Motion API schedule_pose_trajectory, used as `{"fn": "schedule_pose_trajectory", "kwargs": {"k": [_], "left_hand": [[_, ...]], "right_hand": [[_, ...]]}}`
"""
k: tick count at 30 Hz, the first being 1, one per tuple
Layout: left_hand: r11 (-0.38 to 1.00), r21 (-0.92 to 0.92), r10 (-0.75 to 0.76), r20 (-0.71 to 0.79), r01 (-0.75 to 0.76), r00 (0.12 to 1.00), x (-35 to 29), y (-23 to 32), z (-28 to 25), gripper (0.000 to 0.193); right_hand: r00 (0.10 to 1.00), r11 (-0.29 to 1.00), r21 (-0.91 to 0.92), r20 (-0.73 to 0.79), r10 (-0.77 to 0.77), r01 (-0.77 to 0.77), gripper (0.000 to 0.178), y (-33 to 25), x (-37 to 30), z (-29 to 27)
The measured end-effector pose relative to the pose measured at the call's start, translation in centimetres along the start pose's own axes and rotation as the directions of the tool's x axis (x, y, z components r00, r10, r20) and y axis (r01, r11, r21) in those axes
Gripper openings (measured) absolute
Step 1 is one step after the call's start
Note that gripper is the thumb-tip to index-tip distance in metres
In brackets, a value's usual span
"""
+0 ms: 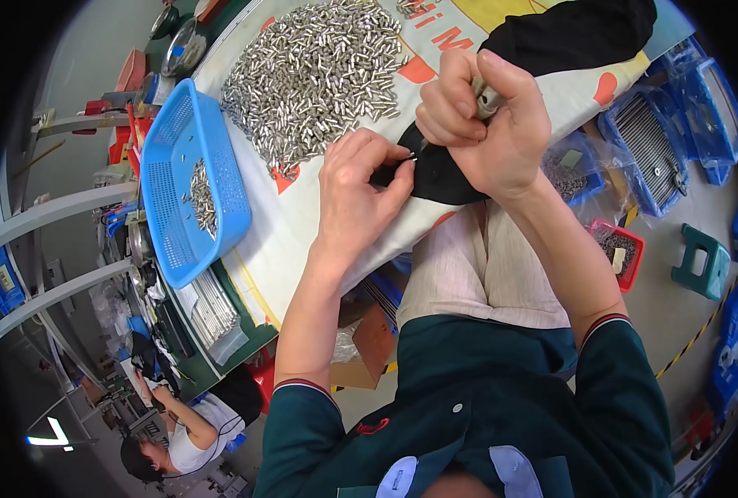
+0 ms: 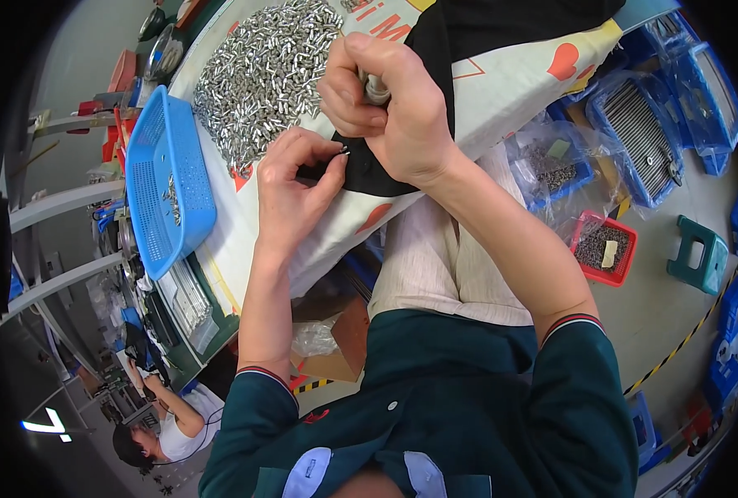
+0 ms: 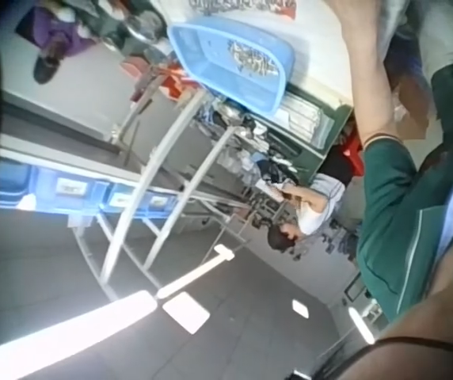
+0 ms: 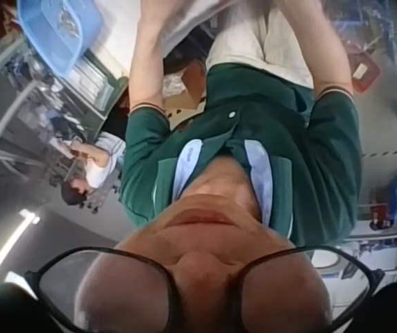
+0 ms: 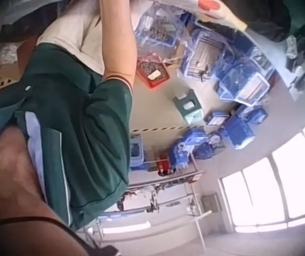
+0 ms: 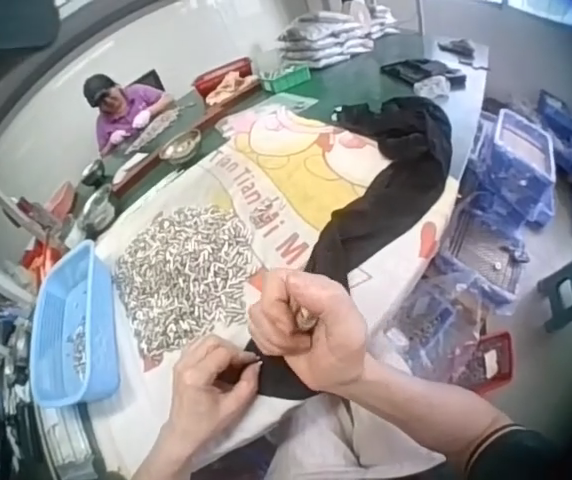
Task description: Manually sliding small metal hardware components onto a black fabric strap.
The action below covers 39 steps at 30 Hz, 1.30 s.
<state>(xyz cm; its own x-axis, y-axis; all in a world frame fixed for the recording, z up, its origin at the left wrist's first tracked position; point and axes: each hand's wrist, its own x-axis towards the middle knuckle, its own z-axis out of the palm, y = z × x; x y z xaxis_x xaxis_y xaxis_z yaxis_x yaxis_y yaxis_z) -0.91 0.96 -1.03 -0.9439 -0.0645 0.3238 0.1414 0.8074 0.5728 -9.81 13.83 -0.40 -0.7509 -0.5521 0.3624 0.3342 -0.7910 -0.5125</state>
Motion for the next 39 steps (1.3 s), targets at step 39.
{"fn": "schedule_pose_trajectory", "kwargs": {"k": [39], "left_hand": [[1.000, -0.008, -0.009, -0.039, 0.008, 0.999, -0.1, -0.1, 0.4, 0.009]], "right_hand": [[0.993, 0.992, -0.119, -0.118, 0.029, -0.043, 0.043, 0.7, 0.9, 0.3]]}}
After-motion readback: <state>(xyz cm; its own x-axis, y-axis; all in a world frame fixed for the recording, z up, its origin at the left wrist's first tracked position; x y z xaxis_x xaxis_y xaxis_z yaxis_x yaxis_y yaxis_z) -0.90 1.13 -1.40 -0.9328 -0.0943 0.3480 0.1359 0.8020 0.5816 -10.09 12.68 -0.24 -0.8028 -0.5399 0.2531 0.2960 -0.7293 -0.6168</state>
